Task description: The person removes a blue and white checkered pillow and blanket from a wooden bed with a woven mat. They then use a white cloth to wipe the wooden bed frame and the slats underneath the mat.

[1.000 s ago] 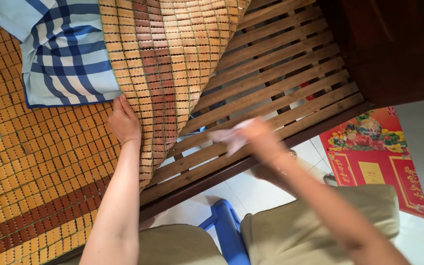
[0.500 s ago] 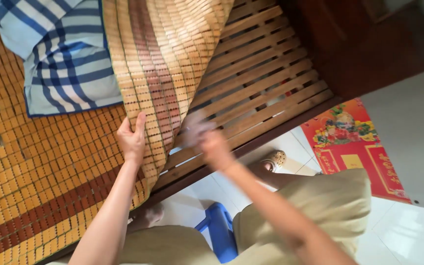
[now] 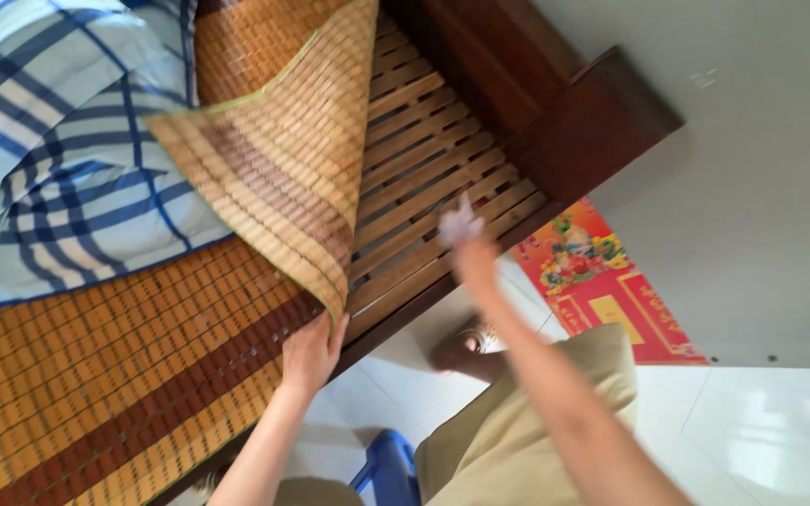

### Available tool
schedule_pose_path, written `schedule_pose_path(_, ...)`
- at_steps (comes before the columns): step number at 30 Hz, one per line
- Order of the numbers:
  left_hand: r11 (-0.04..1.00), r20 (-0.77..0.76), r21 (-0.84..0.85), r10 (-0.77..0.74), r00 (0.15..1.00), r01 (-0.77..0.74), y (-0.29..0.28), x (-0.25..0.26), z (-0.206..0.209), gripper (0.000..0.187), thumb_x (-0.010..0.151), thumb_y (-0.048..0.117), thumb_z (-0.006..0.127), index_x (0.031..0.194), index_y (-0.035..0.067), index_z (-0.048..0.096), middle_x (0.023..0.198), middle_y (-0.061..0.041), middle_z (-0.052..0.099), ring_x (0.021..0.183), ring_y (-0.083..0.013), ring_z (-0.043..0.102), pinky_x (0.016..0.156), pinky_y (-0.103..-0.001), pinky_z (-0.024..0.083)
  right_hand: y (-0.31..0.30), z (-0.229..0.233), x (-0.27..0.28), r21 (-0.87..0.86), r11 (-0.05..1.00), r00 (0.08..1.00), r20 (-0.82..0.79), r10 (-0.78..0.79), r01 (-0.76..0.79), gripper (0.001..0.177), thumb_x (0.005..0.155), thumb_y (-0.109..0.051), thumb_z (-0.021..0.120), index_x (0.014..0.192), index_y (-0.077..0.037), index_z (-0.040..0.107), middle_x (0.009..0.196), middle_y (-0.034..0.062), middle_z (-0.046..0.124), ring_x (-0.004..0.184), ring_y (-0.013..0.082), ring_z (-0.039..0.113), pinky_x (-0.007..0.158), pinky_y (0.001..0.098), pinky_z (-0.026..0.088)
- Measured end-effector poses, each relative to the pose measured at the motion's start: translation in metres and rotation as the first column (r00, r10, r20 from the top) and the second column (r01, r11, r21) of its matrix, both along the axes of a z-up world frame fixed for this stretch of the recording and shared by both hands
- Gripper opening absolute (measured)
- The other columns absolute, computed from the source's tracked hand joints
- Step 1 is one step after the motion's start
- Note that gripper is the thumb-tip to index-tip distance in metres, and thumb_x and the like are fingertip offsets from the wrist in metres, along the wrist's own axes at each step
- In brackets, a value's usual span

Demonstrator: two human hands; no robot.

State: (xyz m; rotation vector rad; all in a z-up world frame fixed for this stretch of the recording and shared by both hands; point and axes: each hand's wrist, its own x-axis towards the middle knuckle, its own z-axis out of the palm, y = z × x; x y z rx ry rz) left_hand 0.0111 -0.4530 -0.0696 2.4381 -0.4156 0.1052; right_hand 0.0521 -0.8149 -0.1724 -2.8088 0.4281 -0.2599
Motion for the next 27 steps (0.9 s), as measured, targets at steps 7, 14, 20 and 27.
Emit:
schedule_pose_path(7,0.913,-0.018,0.302,-0.28,0.96,0.272,-0.034,0.0,-0.032,0.089,0.091,0.058,0.056,0.144,-0.01,0.035,0.148,-0.032,0.036,0.141,-0.0504,0.028,0.113,-0.067,0.019,0.136,0.063,-0.052,0.28,0.695,0.749,0.286,0.598,-0.662,0.018,0.081,-0.004,0.067,0.097,-0.004,0.075,0.1,0.016,0.068,0.1,0.0321,0.062,0.09,0.0409,0.052)
schedule_pose_path(14,0.639,-0.545,0.543,-0.225,0.807,0.545,-0.054,0.01,0.013,0.105,0.093,0.079,0.042,0.155,-0.002,0.017,0.164,-0.031,0.012,0.151,-0.057,-0.003,0.11,-0.079,-0.003,-0.068,-0.013,0.003,0.024,0.956,0.885,0.385,0.262,-0.293,0.025,0.079,-0.007,0.07,0.103,-0.008,0.075,0.105,0.0081,0.073,0.101,0.0267,0.066,0.085,0.0405,0.058)
schedule_pose_path(20,0.863,-0.053,0.406,-0.307,0.95,0.301,-0.053,0.007,-0.03,0.094,0.095,0.075,0.035,0.155,0.005,0.021,0.158,-0.027,0.024,0.146,-0.0571,0.004,0.104,-0.081,-0.008,-0.036,-0.037,0.036,-0.086,0.987,0.99,-0.007,-0.137,0.136,0.028,0.097,-0.034,0.061,0.102,-0.008,0.07,0.096,0.0124,0.071,0.083,0.0302,0.069,0.07,0.0461,0.057)
schedule_pose_path(27,0.804,-0.398,0.455,-0.2,0.895,0.383,-0.064,0.025,-0.011,0.092,0.093,0.076,0.03,0.158,0.012,0.016,0.168,-0.016,0.017,0.149,-0.0509,0.0,0.109,-0.076,-0.016,0.065,0.017,-0.012,0.362,0.711,0.797,0.239,0.554,-0.603,0.019,0.074,0.007,0.06,0.082,-0.005,0.073,0.1,0.0133,0.07,0.103,0.0308,0.063,0.094,0.0393,0.054)
